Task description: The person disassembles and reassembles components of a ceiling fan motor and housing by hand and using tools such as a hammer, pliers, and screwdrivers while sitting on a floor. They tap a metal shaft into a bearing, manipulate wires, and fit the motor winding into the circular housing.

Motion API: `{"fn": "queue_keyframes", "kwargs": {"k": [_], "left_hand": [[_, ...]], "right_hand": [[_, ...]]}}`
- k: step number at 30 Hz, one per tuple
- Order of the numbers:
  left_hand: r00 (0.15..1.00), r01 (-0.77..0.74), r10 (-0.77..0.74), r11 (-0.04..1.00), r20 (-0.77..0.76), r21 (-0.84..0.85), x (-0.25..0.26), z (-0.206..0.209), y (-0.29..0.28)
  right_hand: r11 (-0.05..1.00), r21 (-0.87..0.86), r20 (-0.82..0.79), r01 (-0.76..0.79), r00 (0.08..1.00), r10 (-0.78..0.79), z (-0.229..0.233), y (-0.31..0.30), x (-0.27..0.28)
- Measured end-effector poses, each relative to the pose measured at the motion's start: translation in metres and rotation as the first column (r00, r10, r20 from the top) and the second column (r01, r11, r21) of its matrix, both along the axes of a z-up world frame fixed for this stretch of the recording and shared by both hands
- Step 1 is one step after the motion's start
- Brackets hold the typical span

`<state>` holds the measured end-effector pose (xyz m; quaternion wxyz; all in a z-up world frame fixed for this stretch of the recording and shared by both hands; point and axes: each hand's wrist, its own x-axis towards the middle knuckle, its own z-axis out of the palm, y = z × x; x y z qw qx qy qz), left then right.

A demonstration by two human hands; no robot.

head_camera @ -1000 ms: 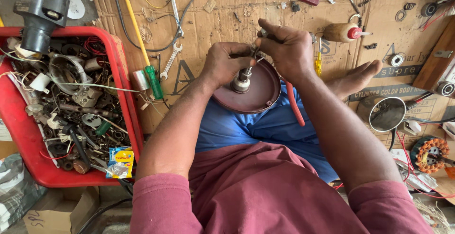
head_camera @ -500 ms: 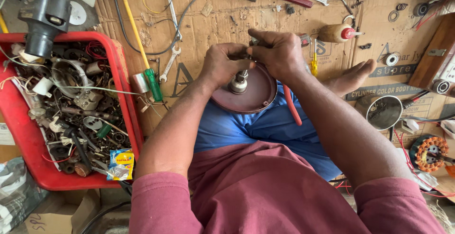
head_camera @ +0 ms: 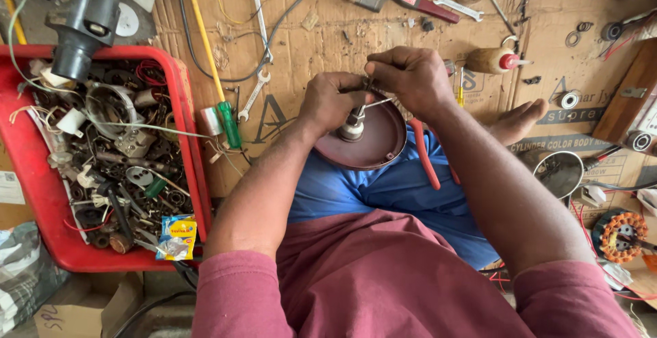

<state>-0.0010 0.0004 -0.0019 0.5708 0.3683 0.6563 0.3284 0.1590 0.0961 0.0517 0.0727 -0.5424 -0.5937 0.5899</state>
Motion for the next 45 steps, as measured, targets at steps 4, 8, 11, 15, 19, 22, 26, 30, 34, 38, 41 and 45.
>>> {"fn": "queue_keyframes", "kwargs": {"k": [4,8,11,15,19,22,26,30,34,38,41,45], "left_hand": [[0.995,-0.016,0.015,1.000,0.096,0.005,-0.002,-0.007,0.000],[0.983,-0.030,0.025,0.999,0.179,0.026,-0.003,-0.013,-0.002],[0.970,-0.042,0.036,0.999,0.241,0.018,-0.004,-0.018,-0.002],[0.935,-0.067,0.076,0.997,0.345,-0.039,-0.005,-0.021,-0.005],[0.919,-0.082,0.119,0.990,0.376,-0.111,-0.008,-0.028,-0.007],[0.859,-0.080,0.094,0.996,0.503,-0.049,-0.009,-0.036,-0.009],[0.910,-0.037,0.054,0.998,0.412,-0.049,-0.008,-0.037,-0.009],[0.940,0.004,0.004,1.000,0.341,-0.021,-0.008,-0.041,-0.007],[0.966,0.052,-0.118,0.961,0.231,0.272,-0.015,-0.037,-0.016],[0.881,0.389,-0.443,0.877,-0.164,-0.282,-0.004,-0.029,-0.017],[0.741,0.512,-0.582,0.813,-0.334,-0.279,0.006,-0.023,-0.012],[0.808,0.464,-0.498,0.867,-0.313,-0.182,-0.003,-0.014,-0.010]], "right_hand": [[0.999,-0.048,0.038,-0.018,0.999,0.020,0.008,0.001,-0.001],[0.996,-0.067,0.058,-0.053,0.997,0.057,0.013,0.004,-0.008],[0.994,-0.089,0.096,-0.066,0.993,0.074,0.012,0.007,-0.008],[0.985,-0.174,0.009,0.005,1.000,-0.003,0.001,0.009,-0.012],[0.983,0.045,0.115,-0.177,0.979,0.171,0.000,0.007,-0.005],[0.963,0.145,0.061,-0.228,0.973,0.221,0.001,0.002,0.001],[0.942,0.199,0.114,-0.271,0.961,0.253,0.005,0.005,0.008],[0.976,0.104,0.162,-0.193,0.971,0.175,0.005,0.003,0.005],[0.970,0.104,0.181,-0.220,0.963,0.199,0.007,0.008,0.001],[0.986,0.039,0.145,-0.160,0.978,0.153,0.006,0.005,-0.004],[0.988,0.052,0.111,-0.148,0.984,0.142,0.001,0.002,-0.005],[0.988,0.083,0.089,-0.133,0.988,0.125,-0.005,0.000,-0.003]]}}
